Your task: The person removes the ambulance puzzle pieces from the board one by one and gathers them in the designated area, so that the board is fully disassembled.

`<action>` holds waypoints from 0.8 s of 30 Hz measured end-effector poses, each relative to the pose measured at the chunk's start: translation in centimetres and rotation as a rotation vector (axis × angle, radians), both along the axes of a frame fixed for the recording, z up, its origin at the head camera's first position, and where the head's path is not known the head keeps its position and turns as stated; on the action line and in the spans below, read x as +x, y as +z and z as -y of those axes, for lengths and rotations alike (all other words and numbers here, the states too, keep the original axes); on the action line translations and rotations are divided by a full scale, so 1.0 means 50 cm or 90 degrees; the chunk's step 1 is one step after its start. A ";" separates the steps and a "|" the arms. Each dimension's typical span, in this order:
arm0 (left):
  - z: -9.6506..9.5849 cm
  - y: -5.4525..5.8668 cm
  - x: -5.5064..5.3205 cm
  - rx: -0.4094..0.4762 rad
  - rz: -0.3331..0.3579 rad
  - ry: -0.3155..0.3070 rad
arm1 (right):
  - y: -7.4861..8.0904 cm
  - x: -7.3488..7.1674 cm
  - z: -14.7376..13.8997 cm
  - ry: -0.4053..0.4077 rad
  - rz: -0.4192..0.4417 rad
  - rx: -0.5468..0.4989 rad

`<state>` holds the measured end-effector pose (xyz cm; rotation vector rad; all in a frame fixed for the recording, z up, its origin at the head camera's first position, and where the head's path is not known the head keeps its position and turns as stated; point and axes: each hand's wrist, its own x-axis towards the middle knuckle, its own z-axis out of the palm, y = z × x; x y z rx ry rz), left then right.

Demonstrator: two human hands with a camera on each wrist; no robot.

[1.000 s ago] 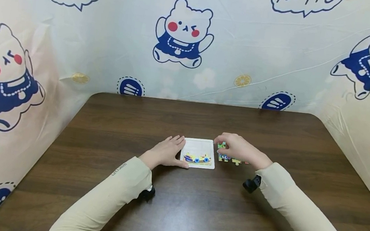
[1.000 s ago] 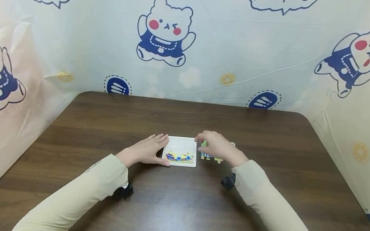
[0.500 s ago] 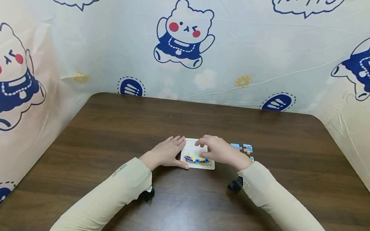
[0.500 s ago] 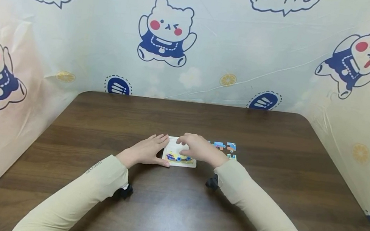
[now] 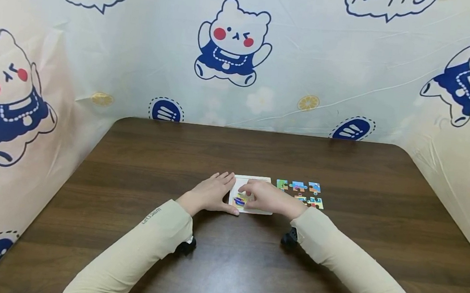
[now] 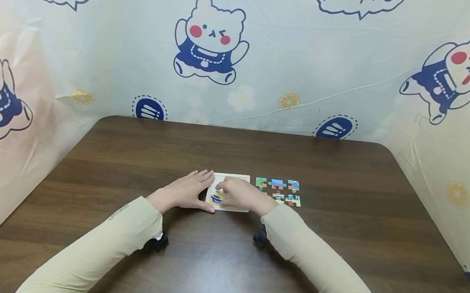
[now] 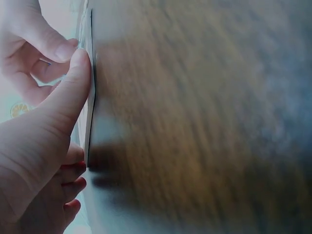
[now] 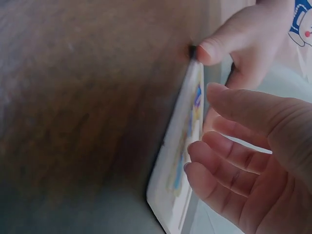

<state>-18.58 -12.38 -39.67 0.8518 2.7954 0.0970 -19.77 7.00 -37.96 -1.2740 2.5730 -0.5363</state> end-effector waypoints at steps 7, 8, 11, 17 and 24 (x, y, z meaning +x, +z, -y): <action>0.000 0.001 0.002 0.005 -0.002 -0.002 | 0.000 0.007 0.009 -0.002 -0.029 0.035; 0.000 0.001 0.002 0.005 -0.002 -0.002 | 0.000 0.006 0.010 0.000 -0.033 0.039; 0.000 0.000 0.002 0.004 -0.006 -0.004 | -0.002 0.006 0.013 0.008 -0.042 0.048; -0.002 0.000 0.001 0.001 -0.016 -0.007 | -0.006 0.004 0.013 0.019 -0.052 0.046; 0.001 0.003 0.004 0.037 -0.010 -0.014 | -0.007 0.001 0.015 -0.004 -0.048 0.052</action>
